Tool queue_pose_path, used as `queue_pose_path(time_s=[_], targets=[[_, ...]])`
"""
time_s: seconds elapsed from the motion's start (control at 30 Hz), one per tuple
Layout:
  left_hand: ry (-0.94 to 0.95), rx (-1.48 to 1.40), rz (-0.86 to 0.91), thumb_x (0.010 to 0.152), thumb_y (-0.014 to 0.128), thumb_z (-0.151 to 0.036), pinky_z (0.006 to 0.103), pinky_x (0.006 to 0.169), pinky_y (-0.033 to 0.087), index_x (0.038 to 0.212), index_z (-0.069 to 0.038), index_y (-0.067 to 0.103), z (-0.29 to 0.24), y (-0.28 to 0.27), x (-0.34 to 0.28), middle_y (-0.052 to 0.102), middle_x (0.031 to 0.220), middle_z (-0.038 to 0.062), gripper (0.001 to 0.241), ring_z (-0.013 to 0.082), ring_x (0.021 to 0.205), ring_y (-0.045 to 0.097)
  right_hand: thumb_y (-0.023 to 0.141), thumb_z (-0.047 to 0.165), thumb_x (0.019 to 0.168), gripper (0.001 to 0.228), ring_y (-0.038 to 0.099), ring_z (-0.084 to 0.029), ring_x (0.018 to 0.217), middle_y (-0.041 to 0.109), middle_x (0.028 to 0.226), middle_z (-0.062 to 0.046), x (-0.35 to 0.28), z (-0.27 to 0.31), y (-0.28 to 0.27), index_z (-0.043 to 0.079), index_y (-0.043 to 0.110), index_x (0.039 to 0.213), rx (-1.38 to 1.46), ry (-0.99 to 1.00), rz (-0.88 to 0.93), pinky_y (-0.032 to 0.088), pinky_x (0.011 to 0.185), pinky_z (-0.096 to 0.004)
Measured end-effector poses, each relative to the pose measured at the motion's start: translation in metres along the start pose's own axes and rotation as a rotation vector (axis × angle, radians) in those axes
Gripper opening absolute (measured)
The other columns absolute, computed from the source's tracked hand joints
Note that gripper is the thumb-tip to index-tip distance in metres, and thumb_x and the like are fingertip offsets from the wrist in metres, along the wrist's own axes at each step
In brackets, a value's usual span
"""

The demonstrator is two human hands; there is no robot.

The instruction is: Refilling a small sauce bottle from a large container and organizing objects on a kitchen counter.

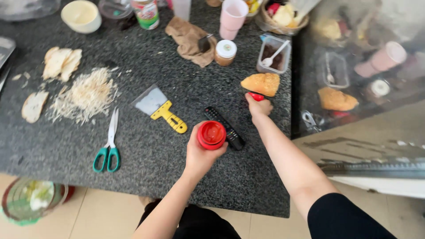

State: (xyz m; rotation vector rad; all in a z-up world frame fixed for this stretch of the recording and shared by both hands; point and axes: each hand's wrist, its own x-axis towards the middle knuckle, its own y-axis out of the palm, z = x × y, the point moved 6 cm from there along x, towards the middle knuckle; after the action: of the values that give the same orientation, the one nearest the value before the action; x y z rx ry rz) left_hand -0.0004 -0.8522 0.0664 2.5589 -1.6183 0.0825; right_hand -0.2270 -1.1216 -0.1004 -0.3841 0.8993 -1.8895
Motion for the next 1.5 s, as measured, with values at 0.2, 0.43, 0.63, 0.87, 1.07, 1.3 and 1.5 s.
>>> queue_pose_path(time_s=[0.2, 0.43, 0.63, 0.87, 1.07, 1.3, 1.5], targets=[[-0.193, -0.079, -0.090, 0.067, 0.090, -0.009, 0.0329, 0.097, 0.056, 0.124, -0.007, 0.059, -0.019, -0.082, -0.044, 0.071, 0.111, 0.002, 0.065, 0.0142, 0.104, 0.069, 0.090, 0.028, 0.080, 0.038, 0.070, -0.018, 0.091, 0.078, 0.104, -0.015, -0.053, 0.017, -0.017, -0.001, 0.079, 0.101, 0.471, -0.255, 0.244, 0.056, 0.086, -0.033], [-0.255, 0.111, -0.112, 0.062, 0.090, -0.010, 0.0323, 0.093, 0.056, 0.121, -0.007, 0.061, -0.047, -0.168, -0.087, 0.073, 0.107, 0.003, 0.066, 0.0138, 0.100, 0.069, 0.090, 0.014, 0.076, 0.065, 0.069, -0.015, 0.105, 0.069, 0.116, -0.008, -0.253, 0.095, -0.052, 0.003, 0.045, 0.122, 0.548, -0.768, 1.054, 0.057, 0.094, -0.032], [-0.193, 0.196, -0.200, 0.060, 0.087, -0.011, 0.0331, 0.088, 0.059, 0.120, -0.006, 0.061, -0.069, -0.216, -0.143, 0.076, 0.105, 0.007, 0.065, 0.0167, 0.098, 0.074, 0.091, 0.017, 0.074, 0.068, 0.064, -0.020, 0.123, 0.063, 0.135, -0.010, -0.440, 0.202, -0.126, 0.008, 0.059, 0.134, 0.194, -1.303, 1.373, 0.057, 0.101, -0.036], [-0.219, 0.182, -0.353, 0.056, 0.085, -0.010, 0.0353, 0.088, 0.059, 0.121, -0.009, 0.062, -0.096, -0.300, -0.231, 0.076, 0.105, 0.009, 0.069, 0.0218, 0.097, 0.075, 0.086, 0.014, 0.072, 0.063, 0.061, -0.031, 0.124, 0.065, 0.133, -0.008, -0.611, 0.239, -0.146, 0.011, 0.065, 0.132, -0.090, -1.967, 1.419, 0.046, 0.107, -0.043], [-0.178, 0.425, -0.471, 0.051, 0.089, -0.017, 0.0447, 0.089, 0.055, 0.118, -0.010, 0.062, -0.121, -0.397, -0.317, 0.072, 0.110, 0.012, 0.072, 0.0350, 0.105, 0.068, 0.082, 0.007, 0.070, 0.061, 0.061, -0.032, 0.121, 0.065, 0.131, -0.008, -0.758, 0.232, -0.142, 0.012, 0.066, 0.128, -0.190, -2.246, 1.476, 0.047, 0.106, -0.045], [-0.119, 0.637, -0.656, 0.055, 0.090, -0.024, 0.0470, 0.090, 0.048, 0.118, -0.009, 0.061, -0.147, -0.494, -0.413, 0.068, 0.109, 0.009, 0.070, 0.0336, 0.105, 0.064, 0.090, 0.033, 0.066, 0.060, 0.067, -0.030, 0.093, 0.072, 0.102, -0.011, -0.914, 0.227, -0.126, 0.007, 0.072, 0.116, -0.318, -2.297, 1.390, 0.052, 0.086, -0.042], [-0.092, 0.750, -0.869, 0.058, 0.088, -0.019, 0.0466, 0.093, 0.047, 0.118, -0.009, 0.061, -0.159, -0.563, -0.461, 0.066, 0.109, 0.009, 0.066, 0.0335, 0.105, 0.063, 0.082, 0.058, 0.073, 0.055, 0.071, -0.030, 0.077, 0.073, 0.078, -0.013, -0.995, 0.220, -0.076, 0.006, 0.076, 0.090, -0.677, -2.095, 1.091, 0.057, 0.073, -0.041]])
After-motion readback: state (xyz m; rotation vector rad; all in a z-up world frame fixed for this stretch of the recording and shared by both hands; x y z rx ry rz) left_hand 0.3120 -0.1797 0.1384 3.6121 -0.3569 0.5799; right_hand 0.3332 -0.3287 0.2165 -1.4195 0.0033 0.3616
